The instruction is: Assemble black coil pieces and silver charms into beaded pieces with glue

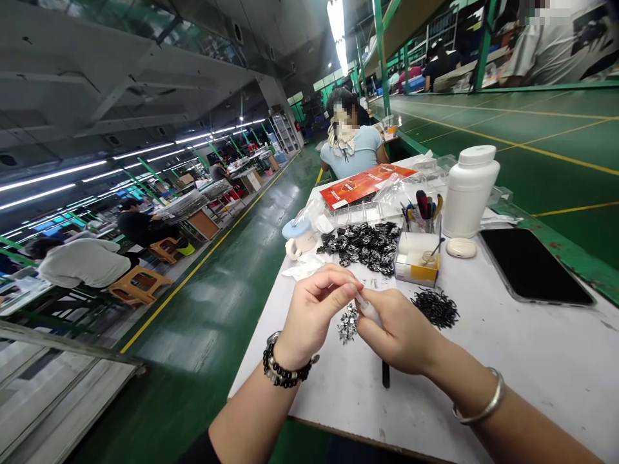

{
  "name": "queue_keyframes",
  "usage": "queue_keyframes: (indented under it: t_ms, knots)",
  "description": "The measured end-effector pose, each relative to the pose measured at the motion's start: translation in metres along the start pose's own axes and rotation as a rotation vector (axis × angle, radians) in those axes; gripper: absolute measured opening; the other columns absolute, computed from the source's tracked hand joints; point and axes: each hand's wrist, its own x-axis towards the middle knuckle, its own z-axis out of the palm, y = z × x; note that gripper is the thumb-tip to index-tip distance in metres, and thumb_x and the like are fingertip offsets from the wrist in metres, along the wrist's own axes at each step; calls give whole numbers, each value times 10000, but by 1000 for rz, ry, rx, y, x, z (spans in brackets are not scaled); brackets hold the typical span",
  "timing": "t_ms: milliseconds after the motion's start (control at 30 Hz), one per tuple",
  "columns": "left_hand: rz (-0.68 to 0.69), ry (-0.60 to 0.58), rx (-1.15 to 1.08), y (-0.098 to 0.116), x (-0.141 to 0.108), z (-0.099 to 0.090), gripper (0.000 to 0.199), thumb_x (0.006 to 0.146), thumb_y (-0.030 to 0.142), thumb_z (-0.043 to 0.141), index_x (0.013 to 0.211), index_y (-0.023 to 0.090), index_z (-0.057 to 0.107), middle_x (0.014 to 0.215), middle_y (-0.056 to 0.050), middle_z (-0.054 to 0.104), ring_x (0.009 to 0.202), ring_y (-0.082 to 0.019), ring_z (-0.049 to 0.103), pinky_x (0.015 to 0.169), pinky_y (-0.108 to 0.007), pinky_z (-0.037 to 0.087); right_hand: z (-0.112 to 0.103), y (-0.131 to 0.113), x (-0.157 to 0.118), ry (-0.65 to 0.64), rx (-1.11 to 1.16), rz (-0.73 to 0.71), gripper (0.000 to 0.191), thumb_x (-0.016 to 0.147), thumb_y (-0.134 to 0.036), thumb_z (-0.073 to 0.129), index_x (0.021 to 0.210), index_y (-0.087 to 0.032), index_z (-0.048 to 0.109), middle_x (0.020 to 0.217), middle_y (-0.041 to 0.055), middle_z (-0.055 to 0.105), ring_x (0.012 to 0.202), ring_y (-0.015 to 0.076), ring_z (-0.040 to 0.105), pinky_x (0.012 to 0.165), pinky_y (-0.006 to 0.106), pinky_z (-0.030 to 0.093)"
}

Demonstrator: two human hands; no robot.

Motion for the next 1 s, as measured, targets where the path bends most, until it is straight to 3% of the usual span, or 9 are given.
queue_keyframes:
  t_ms: [200, 400, 467, 533, 633, 767, 867, 1000]
  knots:
    - [206, 149, 115, -7, -4, 7, 83, 788, 191, 708, 814, 251, 760, 849, -45, 630, 790, -159, 595, 691, -274, 509, 4, -4, 1, 172, -99, 15, 112, 709, -218, 396, 625, -212, 322, 472, -37, 325, 438, 106, 284, 478, 271, 176]
    - [231, 201, 164, -2, 1, 13, 43, 763, 279, 738, 790, 257, 763, 818, -45, 636, 773, -163, 584, 712, -284, 484, -1, -6, 1, 347, -175, -16, 171, 683, -233, 467, 614, -209, 312, 493, -33, 305, 476, 104, 241, 485, 273, 158]
    - [169, 232, 98, 0, 5, 13, 69, 742, 295, 755, 734, 227, 748, 774, -30, 614, 746, -147, 564, 710, -267, 473, -4, -8, 2, 306, -83, 8, 155, 711, -233, 496, 636, -203, 364, 521, -29, 365, 493, 103, 297, 492, 260, 213]
    - [106, 258, 15, 2, 10, 12, 121, 729, 294, 762, 672, 198, 716, 738, -13, 593, 689, -121, 535, 676, -245, 465, -8, -8, 3, 163, 151, 41, 115, 768, -290, 537, 743, -196, 475, 633, -11, 495, 565, 116, 426, 534, 248, 318]
    - [68, 282, -48, 4, 15, 7, 131, 735, 287, 750, 676, 180, 701, 720, -3, 583, 631, -93, 501, 630, -219, 454, -14, -5, 7, -27, 551, 106, 312, 866, -473, 473, 962, -186, 550, 855, 36, 597, 739, 154, 561, 629, 268, 430]
    - [56, 300, -92, 8, 19, -1, 117, 730, 286, 745, 738, 172, 719, 747, -17, 604, 661, -98, 512, 643, -212, 455, -16, 1, 11, -1, 797, 202, 482, 873, -571, 400, 1015, -148, 581, 884, 70, 625, 778, 175, 597, 680, 305, 462]
    - [50, 291, -109, 12, 20, -4, 133, 719, 292, 752, 750, 166, 724, 757, -25, 611, 682, -105, 522, 655, -213, 459, -14, 3, 12, 13, 853, 229, 512, 825, -592, 458, 1009, -134, 595, 890, 85, 643, 782, 183, 607, 683, 315, 471]
    - [46, 269, -103, 14, 19, -4, 146, 726, 296, 748, 731, 153, 717, 752, -27, 602, 676, -99, 512, 642, -201, 455, -11, 5, 12, -69, 893, 220, 526, 840, -590, 429, 1018, -121, 588, 798, 79, 650, 746, 190, 622, 701, 340, 483]
